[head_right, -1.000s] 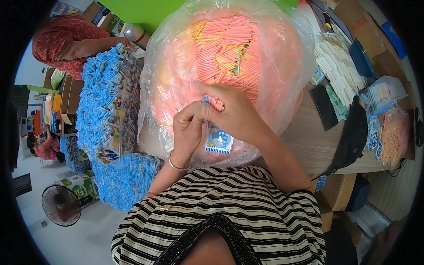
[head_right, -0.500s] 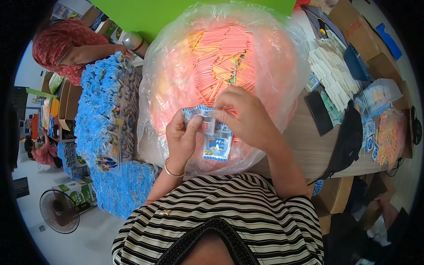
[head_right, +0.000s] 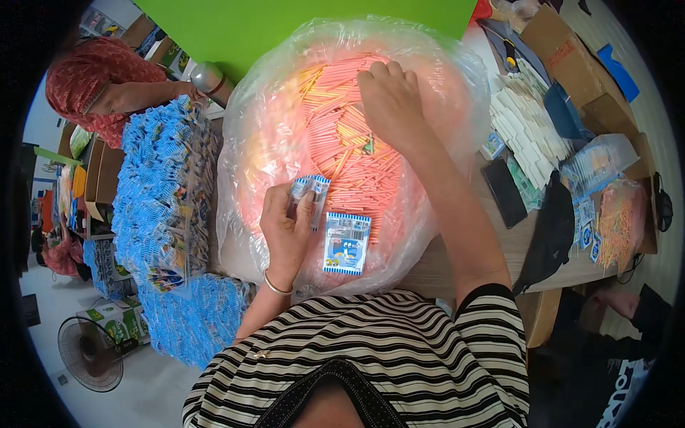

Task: The person packs small plastic packets by gathering colorful sticks from a large bag and inserting them into the packets by hand.

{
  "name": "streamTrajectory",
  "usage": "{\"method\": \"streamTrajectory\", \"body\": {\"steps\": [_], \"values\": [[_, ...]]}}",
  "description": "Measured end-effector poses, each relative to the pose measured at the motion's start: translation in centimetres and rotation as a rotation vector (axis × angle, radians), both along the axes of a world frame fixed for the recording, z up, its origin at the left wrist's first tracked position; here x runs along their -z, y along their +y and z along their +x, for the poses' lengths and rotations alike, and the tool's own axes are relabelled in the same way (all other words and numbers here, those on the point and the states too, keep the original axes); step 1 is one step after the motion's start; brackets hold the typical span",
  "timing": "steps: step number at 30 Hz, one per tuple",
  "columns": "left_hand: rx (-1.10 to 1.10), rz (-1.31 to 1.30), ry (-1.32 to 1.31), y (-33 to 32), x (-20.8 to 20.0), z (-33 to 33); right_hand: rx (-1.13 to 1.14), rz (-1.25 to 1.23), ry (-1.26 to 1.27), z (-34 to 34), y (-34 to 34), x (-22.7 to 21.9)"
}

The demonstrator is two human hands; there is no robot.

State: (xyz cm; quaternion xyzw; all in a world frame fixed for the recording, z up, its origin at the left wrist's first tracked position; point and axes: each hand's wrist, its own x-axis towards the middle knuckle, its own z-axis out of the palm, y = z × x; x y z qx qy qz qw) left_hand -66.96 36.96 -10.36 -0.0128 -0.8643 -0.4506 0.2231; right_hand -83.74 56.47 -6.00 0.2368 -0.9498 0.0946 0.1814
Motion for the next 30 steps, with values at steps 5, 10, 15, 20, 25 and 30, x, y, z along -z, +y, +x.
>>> {"method": "streamTrajectory", "body": {"steps": [5,10,15,20,25,30], "values": [[-0.005,-0.006,-0.031,0.0,0.1,0.0,0.013,-0.016,0.006,-0.3,-0.5,1.5],[-0.013,-0.022,-0.036,0.3,0.0,0.1,0.013,-0.088,0.053,-0.8,0.0,2.8],[-0.039,-0.100,0.043,0.5,-0.3,0.2,0.132,-0.290,-0.131,-1.1,0.4,1.1],[-0.070,-0.359,0.263,0.6,-1.9,0.0,0.067,-0.939,-0.374,-0.3,0.9,-0.7],[0.102,-0.081,0.207,0.9,-3.2,-0.2,-0.151,-1.567,-0.597,2.2,0.2,-1.7],[0.203,0.539,-0.132,2.8,-4.0,-0.9,-0.299,-1.897,-0.759,5.1,-1.3,-0.2]]}}
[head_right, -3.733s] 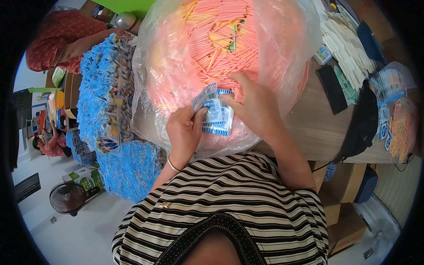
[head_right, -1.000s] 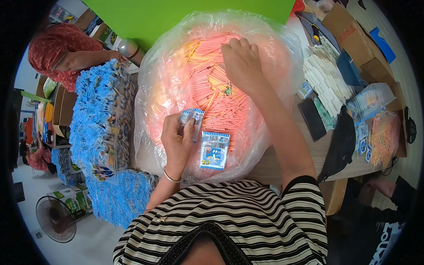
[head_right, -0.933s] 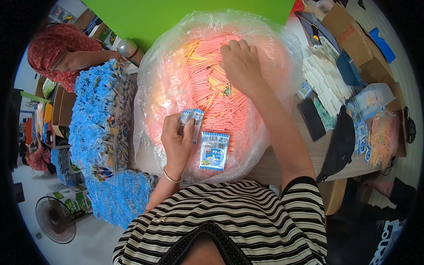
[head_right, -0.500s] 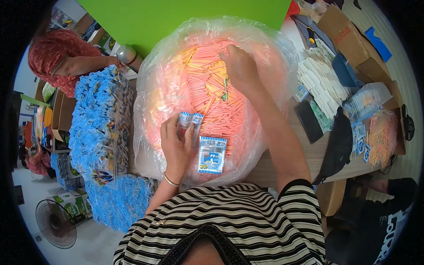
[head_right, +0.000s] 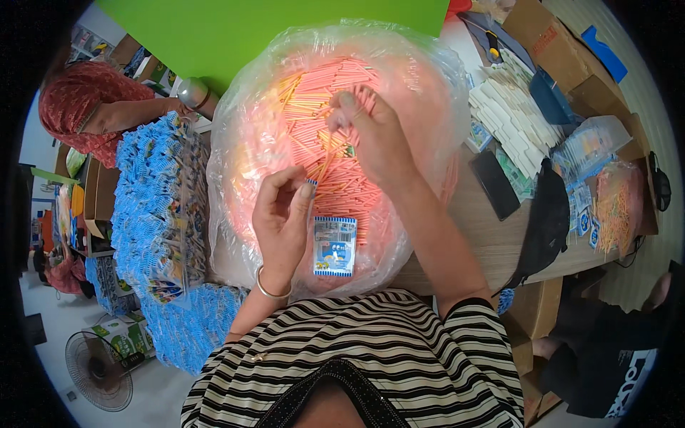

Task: The person packs small plastic packets by gathering colorful sticks from a large bag and inserting them into the packets by hand.

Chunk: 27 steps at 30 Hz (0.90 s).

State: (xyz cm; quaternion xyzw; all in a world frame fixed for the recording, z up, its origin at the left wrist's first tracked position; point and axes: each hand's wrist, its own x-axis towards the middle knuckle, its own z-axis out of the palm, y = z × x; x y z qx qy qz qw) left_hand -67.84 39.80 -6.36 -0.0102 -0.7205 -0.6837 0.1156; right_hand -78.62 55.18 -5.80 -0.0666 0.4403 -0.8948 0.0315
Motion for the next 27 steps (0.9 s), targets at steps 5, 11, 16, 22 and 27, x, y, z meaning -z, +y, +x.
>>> {"method": "streamTrajectory", "body": {"steps": [5,11,16,22,27], "values": [[0.027,0.226,-0.054,1.8,-0.7,-0.1,-0.007,0.161,0.113,3.6,-1.2,0.7],[0.074,-0.627,-0.069,-0.5,-0.4,3.1,-0.011,0.120,-0.008,5.1,-0.5,1.3],[0.078,-0.995,-0.047,-1.3,1.6,5.1,-0.078,0.195,-0.065,6.6,0.7,1.0],[0.066,-0.899,-0.126,-1.4,2.9,5.3,-0.111,0.403,-0.120,7.4,0.7,0.9],[0.042,-0.989,0.041,-1.8,2.4,5.2,-0.115,0.540,0.044,7.6,0.6,2.0]]}}
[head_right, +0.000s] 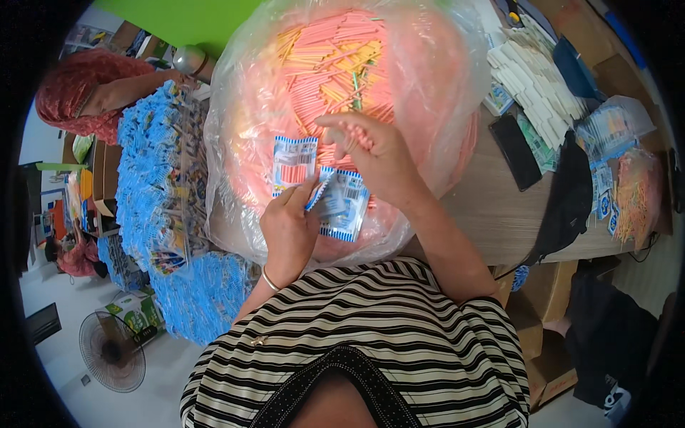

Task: The person packs small plastic packets by gathering colorful sticks from a large bag and inserting them into the packets by hand.

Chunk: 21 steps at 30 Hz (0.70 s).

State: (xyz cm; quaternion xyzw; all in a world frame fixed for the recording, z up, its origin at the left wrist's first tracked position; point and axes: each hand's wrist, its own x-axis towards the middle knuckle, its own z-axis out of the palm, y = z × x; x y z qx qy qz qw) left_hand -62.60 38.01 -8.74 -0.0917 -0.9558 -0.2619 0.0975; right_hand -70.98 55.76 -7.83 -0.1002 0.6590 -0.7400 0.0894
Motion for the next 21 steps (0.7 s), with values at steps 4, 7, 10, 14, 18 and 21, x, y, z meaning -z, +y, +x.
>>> {"method": "streamTrajectory", "body": {"steps": [4,7,10,14,18,21], "values": [[-0.018,0.001,0.162,0.0,-0.5,-0.8,-0.075,-0.079,0.026,0.7,-0.2,0.8],[-0.011,0.114,0.193,-0.3,-1.6,-0.9,-0.089,-0.102,0.060,0.7,0.1,0.7],[0.018,0.308,0.083,-0.9,-2.6,-0.8,-0.072,-0.033,0.189,0.5,0.2,0.4],[0.010,0.916,-0.363,-1.3,-2.1,-0.8,-0.098,-0.168,0.136,0.3,0.1,-0.3],[-0.032,0.900,-0.341,-0.4,-1.3,-1.3,-0.014,-0.166,-0.030,0.1,1.2,-0.9],[-0.049,1.004,-0.378,0.0,-0.9,-1.7,0.023,-0.112,-0.156,0.5,2.1,-2.2]]}}
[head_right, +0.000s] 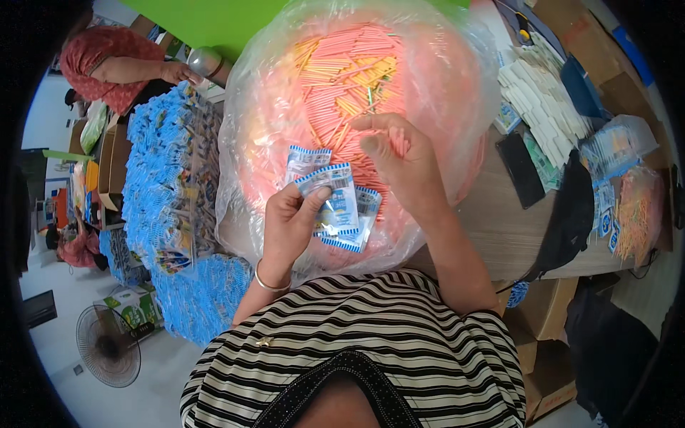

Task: The person packs small plastic packets by gathering colorful sticks from a large bag and inserting them into the packets by hand.

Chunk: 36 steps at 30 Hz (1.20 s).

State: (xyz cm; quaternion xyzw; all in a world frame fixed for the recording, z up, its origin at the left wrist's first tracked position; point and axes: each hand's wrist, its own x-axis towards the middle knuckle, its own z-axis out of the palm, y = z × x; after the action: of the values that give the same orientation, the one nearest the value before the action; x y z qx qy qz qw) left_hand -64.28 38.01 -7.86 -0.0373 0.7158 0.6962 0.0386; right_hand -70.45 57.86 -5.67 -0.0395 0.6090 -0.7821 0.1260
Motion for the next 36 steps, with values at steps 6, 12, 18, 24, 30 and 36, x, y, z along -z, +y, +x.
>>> {"method": "streamTrajectory", "body": {"steps": [6,12,18,24,30,36], "values": [[0.064,-0.024,-0.026,0.0,0.1,-0.4,-0.190,0.389,0.195,0.7,-0.5,0.2],[0.066,-0.024,0.022,-0.3,0.9,-0.7,-0.139,0.496,0.210,1.0,0.0,-0.2],[0.041,0.051,-0.046,0.1,0.2,-0.9,-0.169,0.524,0.227,1.3,0.4,-0.7],[0.046,0.029,0.057,-0.1,0.8,-0.9,-0.023,0.301,0.043,1.1,0.2,0.0],[0.081,0.115,0.010,0.1,0.1,-1.1,0.028,-0.087,0.010,0.0,-1.2,-2.5],[0.083,0.113,0.046,0.5,-0.3,-1.3,0.018,-0.292,-0.220,0.6,-4.0,-1.9]]}}
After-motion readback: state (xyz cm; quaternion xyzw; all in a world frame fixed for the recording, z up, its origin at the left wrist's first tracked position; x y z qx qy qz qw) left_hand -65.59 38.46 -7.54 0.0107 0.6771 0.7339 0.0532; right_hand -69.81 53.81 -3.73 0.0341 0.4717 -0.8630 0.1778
